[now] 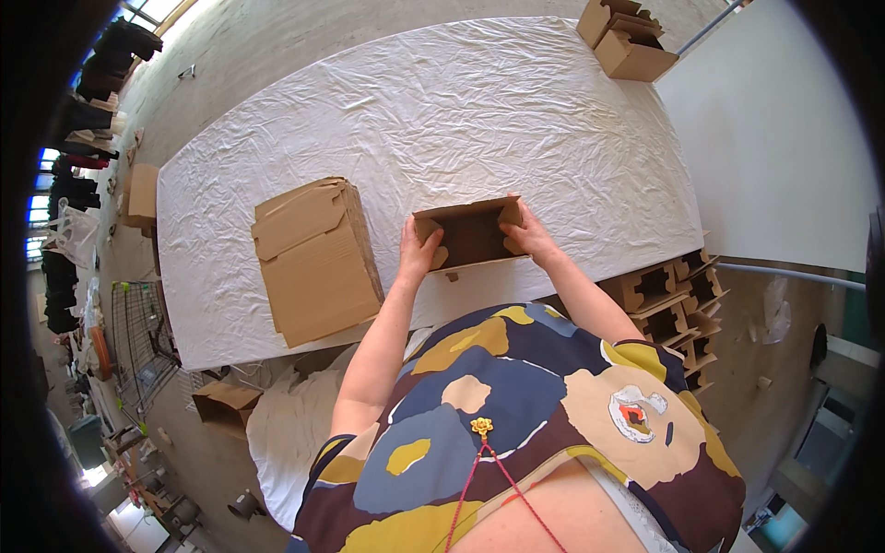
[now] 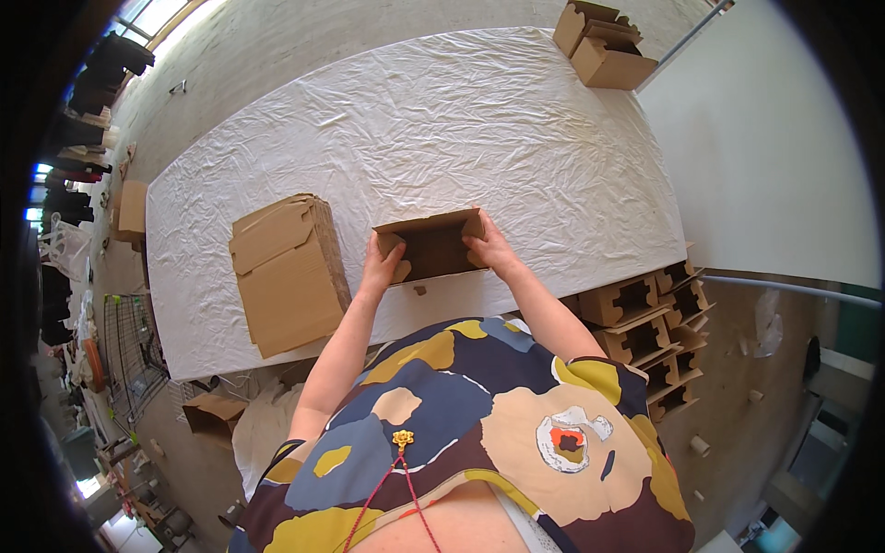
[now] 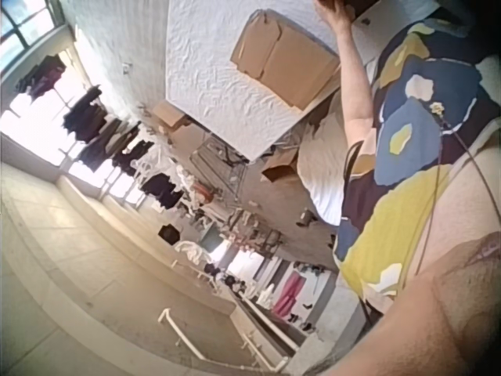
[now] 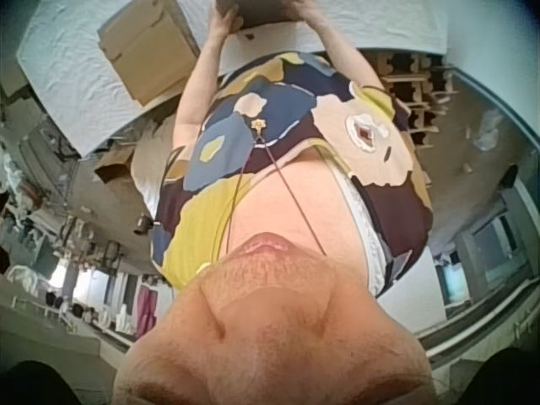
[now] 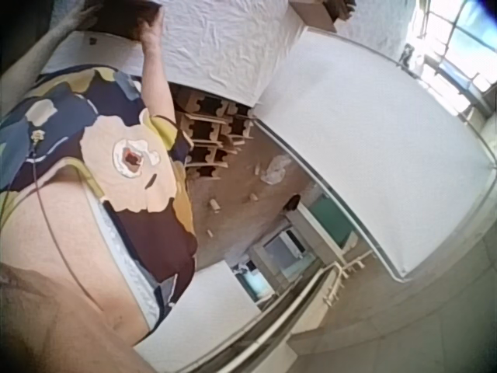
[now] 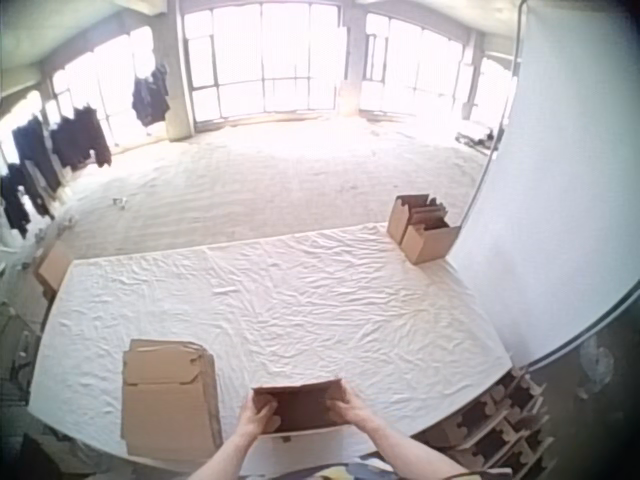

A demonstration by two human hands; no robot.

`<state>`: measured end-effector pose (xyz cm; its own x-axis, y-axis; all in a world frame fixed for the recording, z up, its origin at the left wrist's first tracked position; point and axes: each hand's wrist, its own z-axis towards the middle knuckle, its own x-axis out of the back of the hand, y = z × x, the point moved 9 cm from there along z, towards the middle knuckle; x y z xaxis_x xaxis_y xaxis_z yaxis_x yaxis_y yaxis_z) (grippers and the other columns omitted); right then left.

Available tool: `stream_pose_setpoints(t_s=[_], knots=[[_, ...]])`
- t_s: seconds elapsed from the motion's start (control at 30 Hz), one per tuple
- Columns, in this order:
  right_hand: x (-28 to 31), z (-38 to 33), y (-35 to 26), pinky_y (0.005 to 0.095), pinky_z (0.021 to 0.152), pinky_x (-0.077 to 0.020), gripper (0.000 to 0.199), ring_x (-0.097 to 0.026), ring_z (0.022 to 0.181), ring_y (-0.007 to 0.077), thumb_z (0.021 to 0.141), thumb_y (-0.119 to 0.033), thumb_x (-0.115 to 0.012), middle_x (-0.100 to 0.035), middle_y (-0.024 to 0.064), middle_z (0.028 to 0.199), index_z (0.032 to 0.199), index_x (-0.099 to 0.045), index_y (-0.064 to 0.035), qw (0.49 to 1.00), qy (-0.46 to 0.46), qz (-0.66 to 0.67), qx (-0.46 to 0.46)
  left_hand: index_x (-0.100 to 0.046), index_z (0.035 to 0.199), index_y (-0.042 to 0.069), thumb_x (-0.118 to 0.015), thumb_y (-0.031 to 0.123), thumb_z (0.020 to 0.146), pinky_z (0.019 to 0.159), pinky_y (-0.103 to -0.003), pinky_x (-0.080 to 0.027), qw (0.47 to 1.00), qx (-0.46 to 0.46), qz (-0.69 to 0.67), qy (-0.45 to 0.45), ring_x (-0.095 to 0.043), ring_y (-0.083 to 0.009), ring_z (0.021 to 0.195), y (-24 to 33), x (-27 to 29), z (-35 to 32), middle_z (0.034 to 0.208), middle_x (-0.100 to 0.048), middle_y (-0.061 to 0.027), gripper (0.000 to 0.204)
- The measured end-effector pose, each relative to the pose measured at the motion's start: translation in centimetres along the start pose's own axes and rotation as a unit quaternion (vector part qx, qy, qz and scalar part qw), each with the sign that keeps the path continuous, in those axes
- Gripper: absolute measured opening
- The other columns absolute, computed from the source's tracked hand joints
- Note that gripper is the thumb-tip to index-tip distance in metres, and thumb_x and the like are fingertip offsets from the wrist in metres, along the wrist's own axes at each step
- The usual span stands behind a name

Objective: The person folds cardboard components into three-dimensional boxes and stacks them together.

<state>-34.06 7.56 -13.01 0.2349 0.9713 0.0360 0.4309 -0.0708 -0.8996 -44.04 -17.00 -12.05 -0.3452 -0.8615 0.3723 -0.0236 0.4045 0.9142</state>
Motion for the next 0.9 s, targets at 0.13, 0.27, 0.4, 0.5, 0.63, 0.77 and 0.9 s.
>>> stream_pose_setpoints(t_s=[0.13,0.27,0.4,0.5,0.63,0.77,0.9], knots=[[-0.2,-0.8,-0.9,0.0335,0.105,-0.0414,0.08,-0.05,0.125,0.0193,0.089,-0.006,-0.068,-0.053,0.0099,0.138,0.156,-0.028,-0.0166,0.999,-0.016,0.037,-0.029,-0.049,0.137,0.01,-0.074,0.017,0.086,0.1,-0.042,-0.044,0.999,-0.014,-0.027,0.031,-0.054,-0.033,0.117,1.4,0.3,-0.4,0.123,-0.056,-0.016,0.057],[1.6,1.0,0.2,0.0331,0.1,-0.0452,0.067,-0.056,0.115,0.0168,0.092,-0.005,-0.063,-0.059,0.0098,0.127,0.152,-0.034,-0.0118,0.995,0.037,-0.031,0.082,-0.045,0.141,0.011,-0.073,0.01,0.085,0.099,-0.042,-0.045,0.997,-0.066,-0.007,0.025,-0.053,-0.0325,0.119,3.5,0.3,-0.2,0.125,-0.056,-0.0144,0.062],[0.3,0.9,-1.4,0.0346,0.094,-0.0476,0.05,-0.06,0.102,0.0197,0.093,-0.003,-0.058,-0.064,0.0099,0.11,0.141,-0.044,-0.0069,0.993,0.039,-0.096,0.064,-0.042,0.146,0.011,-0.072,0.006,0.084,0.101,-0.042,-0.043,0.998,-0.048,-0.034,-0.028,-0.051,-0.033,0.12,-0.5,-0.3,0.4,0.129,-0.055,-0.0138,0.069],[0.1,1.0,-2.0,0.0357,0.091,-0.0487,0.041,-0.061,0.096,0.0213,0.093,-0.003,-0.057,-0.065,0.0101,0.102,0.133,-0.049,-0.0054,0.991,0.051,-0.087,0.093,-0.041,0.147,0.012,-0.071,0.007,0.085,0.103,-0.043,-0.04,0.998,-0.068,-0.013,-0.007,-0.05,-0.0337,0.121,0.2,0.1,0.3,0.13,-0.055,-0.0143,0.069],[1.3,1.5,-0.3,0.0357,0.089,-0.0496,0.034,-0.061,0.094,0.0211,0.093,-0.003,-0.058,-0.065,0.0098,0.1,0.126,-0.051,-0.0048,0.991,0.06,-0.087,0.086,-0.045,0.144,0.01,-0.073,0.018,0.087,0.105,-0.044,-0.039,0.984,-0.161,0.063,0.036,-0.047,-0.0336,0.124,9.4,2.0,-1.7,0.13,-0.055,-0.0133,0.065],[1.1,1.2,-0.7,0.0354,0.087,-0.0496,0.031,-0.061,0.093,0.0204,0.092,-0.005,-0.059,-0.064,0.0097,0.1,0.122,-0.052,-0.0044,0.991,0.065,-0.086,0.081,-0.051,0.138,0.007,-0.074,0.029,0.086,0.105,-0.045,-0.039,0.928,-0.306,0.213,-0.007,-0.044,-0.0336,0.125,16.1,1.9,-3.3,0.13,-0.055,-0.0114,0.062],[1.0,1.4,-0.5,0.0351,0.087,-0.0496,0.029,-0.061,0.093,0.0199,0.092,-0.004,-0.059,-0.065,0.0096,0.099,0.121,-0.053,-0.0044,0.99,0.083,-0.065,0.095,-0.058,0.131,0.008,-0.075,0.014,0.081,0.1,-0.041,-0.044,0.946,-0.269,0.164,-0.07,-0.05,-0.0332,0.117,15.6,1.5,-4.0,0.128,-0.057,-0.0102,0.054]])
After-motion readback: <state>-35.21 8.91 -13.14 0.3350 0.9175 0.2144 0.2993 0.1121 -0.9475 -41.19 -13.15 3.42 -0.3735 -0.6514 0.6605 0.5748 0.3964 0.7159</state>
